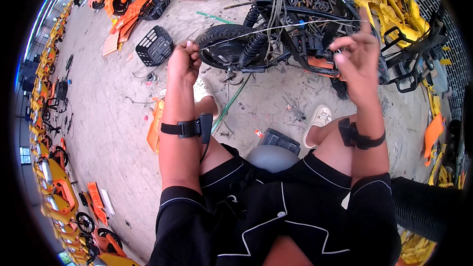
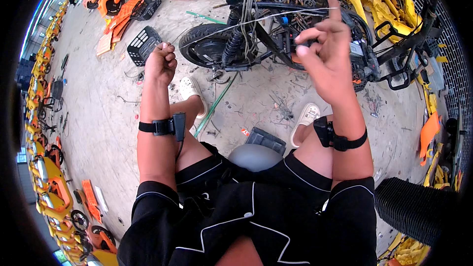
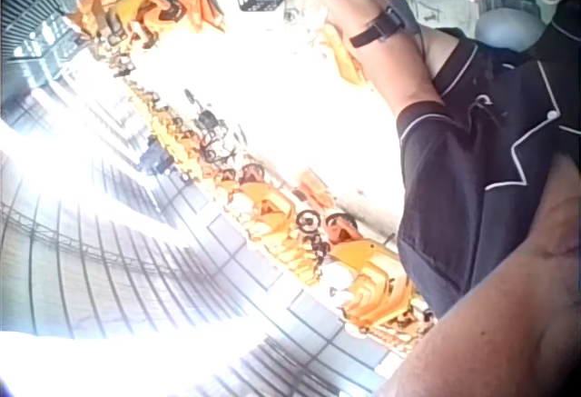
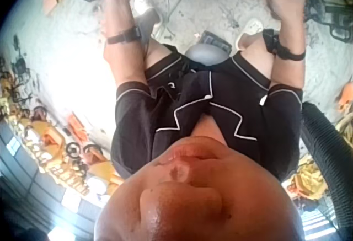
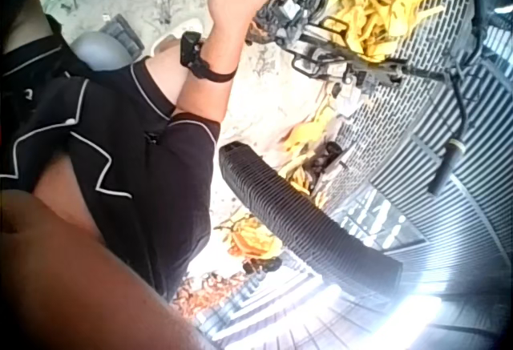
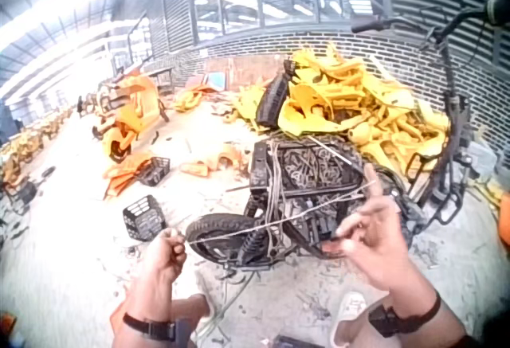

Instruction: The person manipulates electrical wires on a partially disassembled motorcycle by hand, pulling individual strands and checking their connections near the rear wheel.

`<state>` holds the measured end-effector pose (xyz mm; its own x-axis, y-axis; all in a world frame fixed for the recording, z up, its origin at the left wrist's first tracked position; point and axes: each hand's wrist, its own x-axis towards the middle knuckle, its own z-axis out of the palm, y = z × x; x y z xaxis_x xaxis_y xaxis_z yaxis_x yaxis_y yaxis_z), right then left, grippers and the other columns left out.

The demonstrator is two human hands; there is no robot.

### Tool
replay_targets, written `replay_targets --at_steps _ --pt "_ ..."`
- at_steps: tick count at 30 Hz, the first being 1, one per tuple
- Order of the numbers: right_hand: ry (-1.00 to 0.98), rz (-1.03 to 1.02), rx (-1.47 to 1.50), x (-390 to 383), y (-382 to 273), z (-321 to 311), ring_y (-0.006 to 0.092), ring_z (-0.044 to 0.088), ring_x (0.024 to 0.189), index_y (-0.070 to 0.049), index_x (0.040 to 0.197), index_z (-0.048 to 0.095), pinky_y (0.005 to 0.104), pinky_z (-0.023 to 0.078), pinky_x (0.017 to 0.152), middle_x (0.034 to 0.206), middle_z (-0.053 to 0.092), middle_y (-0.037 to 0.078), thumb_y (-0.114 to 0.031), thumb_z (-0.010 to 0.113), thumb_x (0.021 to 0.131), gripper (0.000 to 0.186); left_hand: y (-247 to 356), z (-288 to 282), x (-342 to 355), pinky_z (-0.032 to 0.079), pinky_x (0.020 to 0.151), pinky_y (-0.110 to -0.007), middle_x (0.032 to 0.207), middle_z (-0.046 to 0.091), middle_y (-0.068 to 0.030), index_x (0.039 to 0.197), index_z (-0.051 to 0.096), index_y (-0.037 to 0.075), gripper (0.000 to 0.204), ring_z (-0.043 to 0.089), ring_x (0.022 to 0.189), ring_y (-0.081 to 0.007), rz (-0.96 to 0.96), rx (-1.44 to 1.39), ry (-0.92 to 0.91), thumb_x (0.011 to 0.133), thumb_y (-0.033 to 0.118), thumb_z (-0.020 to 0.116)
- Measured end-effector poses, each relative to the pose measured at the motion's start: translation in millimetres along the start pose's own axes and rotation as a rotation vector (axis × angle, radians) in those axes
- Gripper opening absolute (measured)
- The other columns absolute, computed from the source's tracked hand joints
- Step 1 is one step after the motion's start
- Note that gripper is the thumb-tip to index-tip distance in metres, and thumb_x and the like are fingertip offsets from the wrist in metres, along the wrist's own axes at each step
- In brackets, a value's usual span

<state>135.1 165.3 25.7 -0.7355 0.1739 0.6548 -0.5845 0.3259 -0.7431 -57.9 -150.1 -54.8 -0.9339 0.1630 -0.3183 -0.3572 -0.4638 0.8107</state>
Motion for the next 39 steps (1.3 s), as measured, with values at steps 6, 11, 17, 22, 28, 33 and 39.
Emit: replay_targets --at_steps 6,11,17,22,28,33,39 --pt "-0.941 0.173 1.061 7.6 -33.3 -27.7 0.0212 0.062 0.064 -0.009 0.085 0.058 0.0315 0.045 0.053 0.108 0.059 0.019 -0.023 0.063 0.083 0.015 0.2 -5.3 6.5 0.030 0.043 -0.020 0.074 0.052 0.0003 0.089 0.050 0.010 0.010 0.039 0.051 -0.0058 -0.023 -0.021 0.029 0.090 0.000 0.050" --pt "-1.378 0.408 -0.112 -1.8 -53.6 -11.5 0.0336 0.064 0.064 -0.003 0.072 0.060 0.0398 0.049 0.056 0.073 0.065 0.016 -0.025 0.065 0.080 0.024 10.7 -15.3 8.9 0.030 0.046 -0.022 0.076 0.053 -0.0009 0.090 0.051 0.008 0.007 0.040 0.053 -0.0067 0.104 0.033 0.063 0.091 0.001 0.048" --pt "-0.728 0.450 -1.075 -15.6 -14.8 -10.7 0.0313 0.062 0.072 -0.002 0.108 0.057 0.0377 0.049 0.063 0.082 0.063 0.013 -0.022 0.065 0.079 0.037 23.9 -16.6 -2.8 0.031 0.047 -0.022 0.077 0.054 -0.0023 0.093 0.051 0.007 0.007 0.040 0.053 -0.0070 0.194 -0.008 0.035 0.092 0.001 0.048" --pt "-0.168 0.164 -0.802 0.5 -6.8 -5.1 0.0262 0.064 0.082 -0.003 0.104 0.048 0.0333 0.051 0.067 0.143 0.033 0.026 -0.008 0.065 0.079 0.031 17.7 -8.3 -6.6 0.030 0.046 -0.021 0.078 0.054 -0.0026 0.092 0.051 0.007 0.011 0.040 0.053 -0.0068 0.116 -0.004 0.007 0.088 -0.003 0.049" --pt "-0.057 -0.094 0.402 9.0 -37.1 11.7 0.0133 0.058 0.071 -0.009 0.105 0.050 0.0175 0.042 0.052 0.151 0.018 0.028 -0.017 0.068 0.080 0.033 9.0 -13.7 2.3 0.030 0.046 -0.021 0.078 0.053 -0.0018 0.092 0.050 0.007 0.010 0.039 0.053 -0.0064 0.064 -0.009 0.017 0.088 -0.002 0.049" --pt "-1.065 0.146 1.040 10.3 -55.9 -9.9 0.0235 0.058 0.065 -0.009 0.084 0.057 0.0359 0.048 0.057 0.127 0.051 0.024 -0.019 0.068 0.077 0.016 12.8 -11.7 6.5 0.028 0.044 -0.019 0.073 0.050 0.0024 0.087 0.050 0.011 0.012 0.035 0.050 -0.0050 0.011 -0.018 0.020 0.089 -0.001 0.048" --pt "-1.352 0.530 -0.468 -7.4 -63.6 -0.6 0.0353 0.061 0.073 -0.001 0.077 0.058 0.0396 0.049 0.067 0.100 0.064 0.016 -0.019 0.066 0.077 0.019 31.6 -40.3 9.1 0.030 0.044 -0.021 0.077 0.055 -0.0020 0.088 0.051 0.008 0.011 0.040 0.051 -0.0063 0.150 -0.019 0.063 0.088 -0.003 0.051"
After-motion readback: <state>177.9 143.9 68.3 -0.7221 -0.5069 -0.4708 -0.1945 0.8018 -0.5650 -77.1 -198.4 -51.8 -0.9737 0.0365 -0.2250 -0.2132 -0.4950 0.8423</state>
